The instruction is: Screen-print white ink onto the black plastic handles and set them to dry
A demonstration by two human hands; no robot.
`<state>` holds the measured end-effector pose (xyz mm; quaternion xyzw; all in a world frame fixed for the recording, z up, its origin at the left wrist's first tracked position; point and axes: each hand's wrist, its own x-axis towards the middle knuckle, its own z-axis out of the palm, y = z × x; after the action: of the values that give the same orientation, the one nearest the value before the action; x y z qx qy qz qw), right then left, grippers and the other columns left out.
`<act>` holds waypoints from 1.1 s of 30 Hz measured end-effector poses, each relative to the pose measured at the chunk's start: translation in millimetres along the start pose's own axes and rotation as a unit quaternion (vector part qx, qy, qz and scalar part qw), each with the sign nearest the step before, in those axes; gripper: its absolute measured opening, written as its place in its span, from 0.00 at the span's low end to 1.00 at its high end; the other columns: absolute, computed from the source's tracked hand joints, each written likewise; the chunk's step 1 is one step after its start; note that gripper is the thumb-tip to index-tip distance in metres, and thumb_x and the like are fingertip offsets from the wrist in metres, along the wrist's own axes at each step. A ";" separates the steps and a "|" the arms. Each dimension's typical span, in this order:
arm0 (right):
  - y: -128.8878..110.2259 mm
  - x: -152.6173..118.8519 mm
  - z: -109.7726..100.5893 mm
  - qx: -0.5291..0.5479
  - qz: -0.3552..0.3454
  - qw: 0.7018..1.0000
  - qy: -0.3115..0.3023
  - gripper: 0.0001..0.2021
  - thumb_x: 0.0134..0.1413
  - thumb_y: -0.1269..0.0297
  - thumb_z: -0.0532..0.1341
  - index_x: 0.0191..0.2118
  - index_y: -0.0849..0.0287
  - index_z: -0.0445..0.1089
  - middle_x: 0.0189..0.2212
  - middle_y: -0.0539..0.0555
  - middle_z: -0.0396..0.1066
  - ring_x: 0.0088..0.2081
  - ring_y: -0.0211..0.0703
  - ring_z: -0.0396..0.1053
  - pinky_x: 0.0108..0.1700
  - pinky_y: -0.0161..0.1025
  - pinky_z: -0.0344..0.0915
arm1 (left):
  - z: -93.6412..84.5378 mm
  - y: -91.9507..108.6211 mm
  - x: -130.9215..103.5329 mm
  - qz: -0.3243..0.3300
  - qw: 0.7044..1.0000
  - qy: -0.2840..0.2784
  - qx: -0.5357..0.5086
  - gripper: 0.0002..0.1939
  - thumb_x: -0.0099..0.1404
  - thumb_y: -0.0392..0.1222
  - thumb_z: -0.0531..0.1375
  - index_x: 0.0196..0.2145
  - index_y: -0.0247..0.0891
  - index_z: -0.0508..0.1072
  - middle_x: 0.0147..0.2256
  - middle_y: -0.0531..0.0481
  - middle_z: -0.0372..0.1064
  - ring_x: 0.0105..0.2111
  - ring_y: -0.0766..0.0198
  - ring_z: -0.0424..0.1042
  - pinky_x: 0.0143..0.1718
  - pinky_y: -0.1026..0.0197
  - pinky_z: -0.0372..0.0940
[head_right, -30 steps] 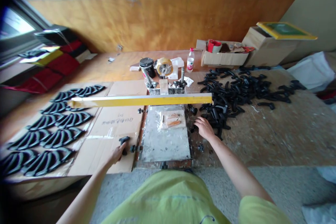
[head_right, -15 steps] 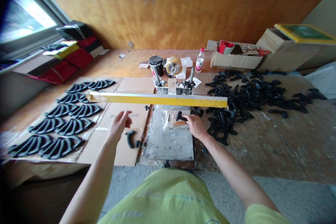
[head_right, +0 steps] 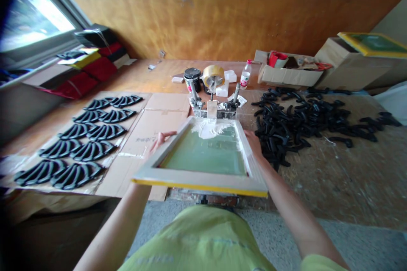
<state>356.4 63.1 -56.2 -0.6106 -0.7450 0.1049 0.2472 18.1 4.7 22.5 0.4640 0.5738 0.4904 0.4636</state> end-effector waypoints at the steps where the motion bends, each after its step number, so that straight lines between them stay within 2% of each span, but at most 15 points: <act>1: 4.1 9.3 -6.4 -0.006 0.010 0.999 0.033 0.16 0.61 0.67 0.51 0.40 0.65 0.75 0.34 0.55 0.76 0.39 0.42 0.71 0.45 0.37 0.68 | -2.4 -10.9 -6.9 -0.036 0.999 -0.014 0.013 0.27 0.61 0.62 0.55 0.45 0.37 0.76 0.30 0.51 0.72 0.26 0.66 0.67 0.25 0.65 0.61; 3: -0.6 32.2 -11.3 -0.028 -0.025 0.996 0.083 0.15 0.58 0.68 0.55 0.48 0.64 0.73 0.46 0.60 0.72 0.49 0.48 0.68 0.53 0.43 0.64 | -3.9 -37.7 -16.4 -0.095 0.995 -0.036 0.020 0.30 0.59 0.61 0.58 0.51 0.38 0.73 0.29 0.52 0.71 0.24 0.66 0.66 0.24 0.66 0.60; 4: -9.2 44.9 -9.4 -0.033 -0.058 0.993 0.097 0.18 0.56 0.68 0.58 0.52 0.63 0.70 0.52 0.61 0.68 0.53 0.51 0.65 0.56 0.46 0.62 | -3.2 -52.5 -18.8 -0.114 0.993 -0.039 0.014 0.33 0.58 0.61 0.60 0.55 0.39 0.70 0.28 0.52 0.71 0.24 0.66 0.66 0.23 0.66 0.60; 6: -33.7 69.1 1.2 -0.039 -0.131 0.987 0.080 0.23 0.53 0.68 0.62 0.56 0.61 0.65 0.57 0.62 0.62 0.58 0.53 0.60 0.58 0.48 0.59 | 0.1 -80.6 -20.1 -0.134 0.990 -0.040 0.006 0.38 0.56 0.59 0.61 0.60 0.39 0.63 0.28 0.52 0.72 0.24 0.65 0.68 0.25 0.66 0.61; 7: -46.6 79.2 8.6 -0.046 -0.154 0.986 0.050 0.23 0.52 0.69 0.63 0.55 0.61 0.65 0.56 0.62 0.63 0.57 0.53 0.60 0.57 0.47 0.60 | 2.0 -92.3 -19.5 -0.137 0.990 -0.039 0.007 0.39 0.56 0.59 0.61 0.61 0.38 0.61 0.28 0.51 0.72 0.25 0.65 0.69 0.26 0.66 0.62; 9: -67.2 91.3 23.7 -0.072 -0.162 0.984 -0.029 0.17 0.53 0.70 0.62 0.50 0.62 0.68 0.47 0.61 0.69 0.50 0.52 0.65 0.51 0.45 0.63 | 4.9 -109.2 -17.3 -0.136 0.990 -0.036 0.014 0.39 0.57 0.59 0.61 0.62 0.38 0.61 0.30 0.51 0.73 0.27 0.64 0.70 0.28 0.65 0.63; 11: -76.9 89.6 35.1 -0.104 -0.155 0.977 -0.100 0.09 0.54 0.71 0.59 0.42 0.62 0.70 0.39 0.60 0.72 0.43 0.49 0.68 0.44 0.41 0.64 | 5.7 -117.8 -15.2 -0.135 0.990 -0.037 0.022 0.39 0.57 0.59 0.61 0.61 0.36 0.63 0.31 0.50 0.73 0.28 0.64 0.70 0.29 0.65 0.63; 14: -74.9 63.3 39.0 -0.123 -0.199 0.963 -0.133 0.06 0.54 0.74 0.56 0.35 0.62 0.70 0.34 0.59 0.72 0.40 0.47 0.67 0.41 0.39 0.62 | 4.3 -122.2 -13.5 -0.137 0.989 -0.043 0.024 0.39 0.57 0.60 0.61 0.61 0.36 0.63 0.32 0.49 0.74 0.29 0.62 0.71 0.30 0.64 0.64; 17: -66.8 30.9 27.6 -0.093 -0.303 0.937 -0.150 0.07 0.51 0.77 0.56 0.33 0.62 0.70 0.33 0.58 0.71 0.39 0.46 0.66 0.41 0.39 0.61 | 3.0 -124.5 -13.0 -0.133 0.990 -0.041 0.022 0.38 0.57 0.58 0.61 0.60 0.36 0.64 0.34 0.48 0.75 0.32 0.62 0.72 0.33 0.63 0.65; 20: -63.4 20.4 13.7 -0.050 -0.360 0.914 -0.180 0.07 0.49 0.77 0.57 0.32 0.61 0.70 0.32 0.55 0.71 0.37 0.44 0.66 0.40 0.38 0.61 | 3.0 -125.5 -13.5 -0.132 0.990 -0.042 0.019 0.37 0.58 0.58 0.60 0.60 0.36 0.63 0.35 0.47 0.75 0.33 0.61 0.73 0.34 0.63 0.66; 22: -64.8 25.5 11.4 -0.032 -0.349 0.919 -0.179 0.05 0.50 0.75 0.59 0.31 0.59 0.69 0.30 0.53 0.71 0.35 0.43 0.66 0.39 0.37 0.61 | 3.4 -123.5 -14.3 -0.131 0.990 -0.040 0.022 0.37 0.58 0.58 0.60 0.60 0.36 0.64 0.35 0.47 0.75 0.33 0.61 0.73 0.34 0.63 0.66; 25: -67.2 29.2 21.2 -0.031 -0.300 0.947 -0.109 0.06 0.50 0.76 0.58 0.32 0.59 0.70 0.31 0.54 0.71 0.38 0.45 0.66 0.41 0.39 0.62 | 4.3 -115.3 -16.3 -0.134 0.990 -0.036 0.023 0.37 0.58 0.58 0.60 0.60 0.35 0.64 0.34 0.47 0.75 0.32 0.62 0.72 0.32 0.63 0.66; 27: -65.5 20.5 29.9 -0.032 -0.299 0.951 -0.069 0.10 0.49 0.79 0.57 0.35 0.60 0.71 0.35 0.57 0.72 0.42 0.47 0.66 0.44 0.41 0.63 | 5.0 -108.8 -17.7 -0.141 0.989 -0.033 0.018 0.37 0.58 0.58 0.60 0.60 0.35 0.64 0.33 0.47 0.75 0.30 0.62 0.72 0.30 0.64 0.65; 30: -60.1 3.4 33.5 -0.011 -0.330 0.941 -0.079 0.13 0.50 0.78 0.56 0.40 0.60 0.72 0.38 0.57 0.73 0.42 0.47 0.67 0.46 0.42 0.64 | 5.7 -102.7 -18.7 -0.147 0.989 -0.025 0.013 0.38 0.57 0.58 0.62 0.59 0.35 0.65 0.30 0.48 0.74 0.27 0.64 0.70 0.27 0.65 0.64; 33: -63.4 12.6 26.4 0.009 -0.295 0.951 -0.093 0.10 0.55 0.72 0.59 0.42 0.57 0.73 0.37 0.55 0.74 0.41 0.46 0.69 0.46 0.41 0.65 | 4.0 -99.3 -18.9 -0.151 0.988 -0.031 0.008 0.38 0.56 0.58 0.62 0.60 0.36 0.64 0.29 0.50 0.73 0.25 0.65 0.69 0.24 0.66 0.62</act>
<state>287.2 64.4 -46.7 -0.3487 -0.9106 0.0903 0.2024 17.0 -22.2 -75.0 0.3911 0.6266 0.3950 0.5463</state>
